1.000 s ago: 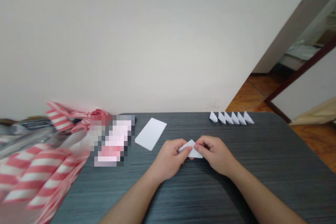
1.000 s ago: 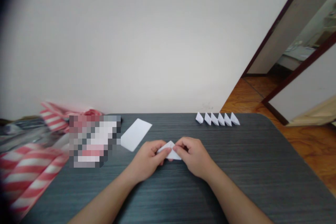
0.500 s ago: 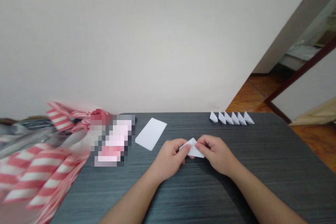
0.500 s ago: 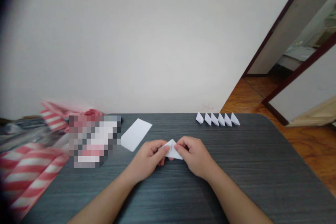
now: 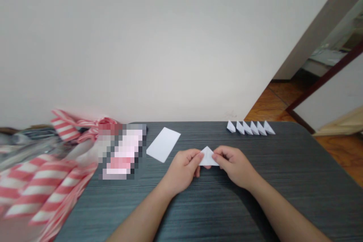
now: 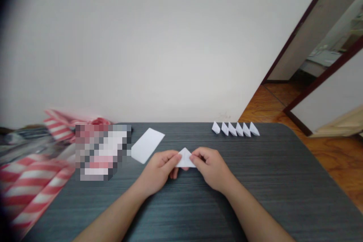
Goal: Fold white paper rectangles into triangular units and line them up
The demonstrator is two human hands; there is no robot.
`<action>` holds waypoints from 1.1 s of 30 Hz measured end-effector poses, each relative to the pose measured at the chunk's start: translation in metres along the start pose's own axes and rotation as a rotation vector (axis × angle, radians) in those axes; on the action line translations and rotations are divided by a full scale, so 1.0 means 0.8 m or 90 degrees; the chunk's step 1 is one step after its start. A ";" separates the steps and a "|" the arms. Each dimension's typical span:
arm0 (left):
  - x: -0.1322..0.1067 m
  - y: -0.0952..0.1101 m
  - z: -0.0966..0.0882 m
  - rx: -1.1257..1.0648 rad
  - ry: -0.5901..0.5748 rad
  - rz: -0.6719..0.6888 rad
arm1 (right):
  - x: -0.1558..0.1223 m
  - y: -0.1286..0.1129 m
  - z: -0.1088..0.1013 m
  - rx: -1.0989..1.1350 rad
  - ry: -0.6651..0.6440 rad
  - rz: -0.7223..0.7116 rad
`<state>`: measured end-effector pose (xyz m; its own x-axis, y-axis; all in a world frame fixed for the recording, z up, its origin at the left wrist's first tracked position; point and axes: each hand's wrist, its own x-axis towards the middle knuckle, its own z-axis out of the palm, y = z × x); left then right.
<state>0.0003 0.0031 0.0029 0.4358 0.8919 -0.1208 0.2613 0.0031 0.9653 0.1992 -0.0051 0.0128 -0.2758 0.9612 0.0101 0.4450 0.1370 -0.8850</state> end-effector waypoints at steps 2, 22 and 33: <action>0.000 -0.001 0.000 -0.007 0.001 0.003 | 0.000 0.001 -0.001 -0.008 0.006 0.006; 0.000 -0.004 0.001 -0.045 0.009 0.014 | 0.000 0.004 -0.003 0.006 -0.008 0.048; 0.001 0.001 0.003 0.002 0.018 -0.005 | -0.001 0.001 0.002 0.036 -0.057 0.033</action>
<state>0.0030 0.0024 0.0032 0.4098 0.9041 -0.1212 0.2673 0.0080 0.9636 0.1983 -0.0064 0.0115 -0.3296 0.9411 -0.0753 0.4123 0.0718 -0.9082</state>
